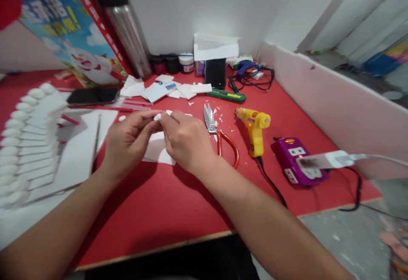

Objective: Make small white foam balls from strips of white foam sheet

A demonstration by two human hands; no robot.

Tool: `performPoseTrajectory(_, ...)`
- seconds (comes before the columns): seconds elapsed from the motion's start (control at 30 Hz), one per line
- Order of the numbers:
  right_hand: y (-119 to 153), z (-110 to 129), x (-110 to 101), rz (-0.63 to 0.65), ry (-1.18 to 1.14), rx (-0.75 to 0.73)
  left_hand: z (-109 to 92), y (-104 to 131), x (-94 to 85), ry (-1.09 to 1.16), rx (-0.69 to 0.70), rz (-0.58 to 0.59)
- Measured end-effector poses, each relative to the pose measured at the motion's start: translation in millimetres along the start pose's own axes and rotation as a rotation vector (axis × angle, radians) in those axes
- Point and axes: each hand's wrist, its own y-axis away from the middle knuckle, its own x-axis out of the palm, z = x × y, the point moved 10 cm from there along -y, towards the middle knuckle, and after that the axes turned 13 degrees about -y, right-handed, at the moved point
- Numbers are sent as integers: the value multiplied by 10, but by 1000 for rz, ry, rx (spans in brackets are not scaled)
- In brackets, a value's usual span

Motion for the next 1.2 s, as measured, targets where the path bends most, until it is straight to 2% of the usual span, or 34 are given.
performPoseTrajectory(0.27, 8, -34, 48, 10, -60, 36, 12, -10, -41, -7, 0, -26)
performPoseTrajectory(0.4, -19, -136, 17, 8, -322, 152, 157, -63, -73, 169, -125, -52)
performPoseTrajectory(0.47, -21, -276, 53, 24, -630, 319, 249, -75, -36, 280, -200, -30)
performPoseTrajectory(0.6, 129, -560, 336, 53, -1335, 838, 335, -72, 48, 412, -266, 15)
performPoseTrajectory(0.7, 218, -579, 493, 114, -1581, 1041, 305, -69, 38, 388, -248, 24)
performPoseTrajectory(0.83, 238, -624, 483, 89, -1574, 1061, 174, -85, 7, 281, -166, 80)
performPoseTrajectory(0.97, 243, -634, 446, 69, -1556, 1050, 54, -108, -54, 189, -62, 70)
performPoseTrajectory(1.1, 246, -634, 463, 86, -1558, 1038, 17, -108, -62, 120, -16, 57)
performPoseTrajectory(1.2, 216, -649, 436, 91, -1459, 966, 33, -101, -57, 112, -18, 50)
